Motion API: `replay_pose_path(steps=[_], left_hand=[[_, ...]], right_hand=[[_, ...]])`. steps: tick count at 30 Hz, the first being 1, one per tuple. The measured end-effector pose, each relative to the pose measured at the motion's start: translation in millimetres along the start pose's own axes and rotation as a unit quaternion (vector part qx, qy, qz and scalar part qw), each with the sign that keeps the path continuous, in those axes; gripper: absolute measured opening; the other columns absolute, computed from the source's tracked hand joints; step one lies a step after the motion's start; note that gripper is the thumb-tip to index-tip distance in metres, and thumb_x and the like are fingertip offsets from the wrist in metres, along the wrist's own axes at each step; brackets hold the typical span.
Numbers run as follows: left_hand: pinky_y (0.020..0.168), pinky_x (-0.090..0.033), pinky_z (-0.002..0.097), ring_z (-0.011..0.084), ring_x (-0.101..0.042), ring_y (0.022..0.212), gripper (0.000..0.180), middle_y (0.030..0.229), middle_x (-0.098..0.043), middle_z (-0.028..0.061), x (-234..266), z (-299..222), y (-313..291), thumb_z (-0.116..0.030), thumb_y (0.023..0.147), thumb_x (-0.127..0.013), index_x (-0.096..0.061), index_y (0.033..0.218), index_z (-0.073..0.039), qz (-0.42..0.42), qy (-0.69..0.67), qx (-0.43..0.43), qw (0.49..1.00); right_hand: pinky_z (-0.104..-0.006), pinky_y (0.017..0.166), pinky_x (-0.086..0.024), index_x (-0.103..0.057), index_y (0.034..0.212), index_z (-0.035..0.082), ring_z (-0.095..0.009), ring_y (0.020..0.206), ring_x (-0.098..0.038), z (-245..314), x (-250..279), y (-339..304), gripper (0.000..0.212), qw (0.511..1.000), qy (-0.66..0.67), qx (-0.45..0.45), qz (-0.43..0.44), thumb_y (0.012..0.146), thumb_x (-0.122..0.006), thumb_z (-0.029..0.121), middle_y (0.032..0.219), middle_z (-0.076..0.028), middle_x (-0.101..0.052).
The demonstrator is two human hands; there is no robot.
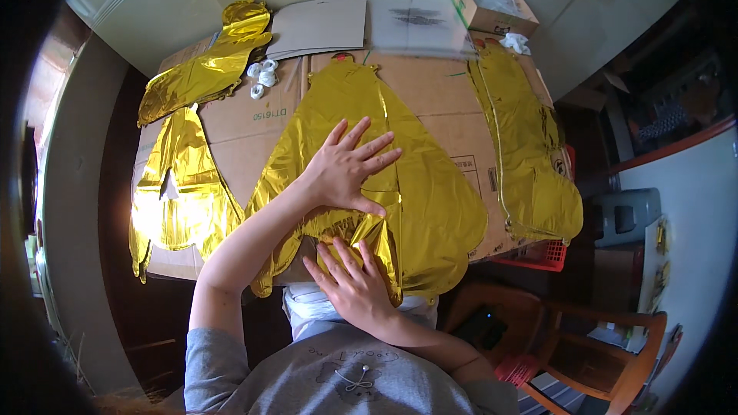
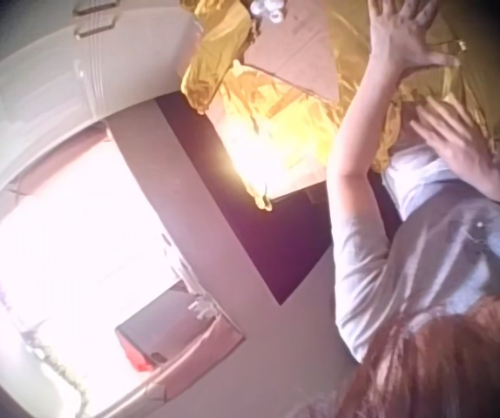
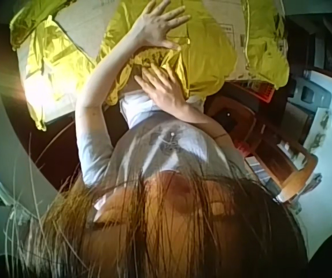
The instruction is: Folding gold-colored metallic sheets and inserting them into cardboard sleeves for packaging.
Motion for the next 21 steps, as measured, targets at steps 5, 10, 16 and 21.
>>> replay_pose_path(steps=[5, 10, 16, 21], left_hand=[[0.116, -0.015, 0.0607, 0.0421, -0.022, 0.145, 0.112, 0.156, -0.033, 0.0064, 1, 0, 0, -0.093, 0.063, -0.046, -0.036, 0.151, -0.024, 0.007, -0.007, 0.000, 1.000], [0.118, -0.012, 0.0590, 0.0395, -0.019, 0.147, 0.111, 0.157, -0.032, 0.0029, 0, 0, 0, -0.092, 0.063, -0.049, -0.034, 0.151, -0.027, 0.029, -0.001, 0.011, 1.000], [0.117, -0.012, 0.0594, 0.0395, -0.019, 0.147, 0.112, 0.158, -0.031, 0.0026, -1, 1, -1, -0.092, 0.062, -0.049, -0.033, 0.152, -0.027, 0.041, 0.004, 0.018, 0.999], [0.115, -0.016, 0.0611, 0.0417, -0.023, 0.145, 0.112, 0.156, -0.035, 0.0058, 1, -1, 1, -0.091, 0.062, -0.052, -0.036, 0.151, -0.025, 0.018, -0.001, 0.003, 1.000]], right_hand=[[-0.0603, 0.110, -0.028, -0.061, 0.131, 0.018, -0.030, 0.136, -0.042, -1, -5, -7, 0.044, 1.000, 0.002, 0.010, 0.007, 0.088, -0.063, 0.026, 0.138, -0.009, -0.054], [-0.0564, 0.110, -0.029, -0.063, 0.129, 0.017, -0.029, 0.133, -0.045, -2, 14, -4, 0.045, 0.997, 0.072, -0.011, 0.002, 0.087, -0.067, 0.034, 0.136, -0.008, -0.056], [-0.0496, 0.106, -0.036, -0.064, 0.124, 0.010, -0.026, 0.130, -0.048, -61, 56, -12, 0.045, 0.997, -0.037, -0.059, -0.024, 0.085, -0.070, 0.033, 0.131, -0.006, -0.059], [-0.0482, 0.108, -0.035, -0.064, 0.123, 0.012, -0.023, 0.131, -0.047, -88, 47, -22, 0.045, 0.997, -0.073, -0.031, 0.022, 0.086, -0.069, 0.036, 0.131, -0.005, -0.059]])
Point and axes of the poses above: each hand's wrist, its own y-axis towards the middle knuckle, its own x-axis out of the back of the hand, z = x × y, the point moved 8 cm from there along y, towards the middle knuckle
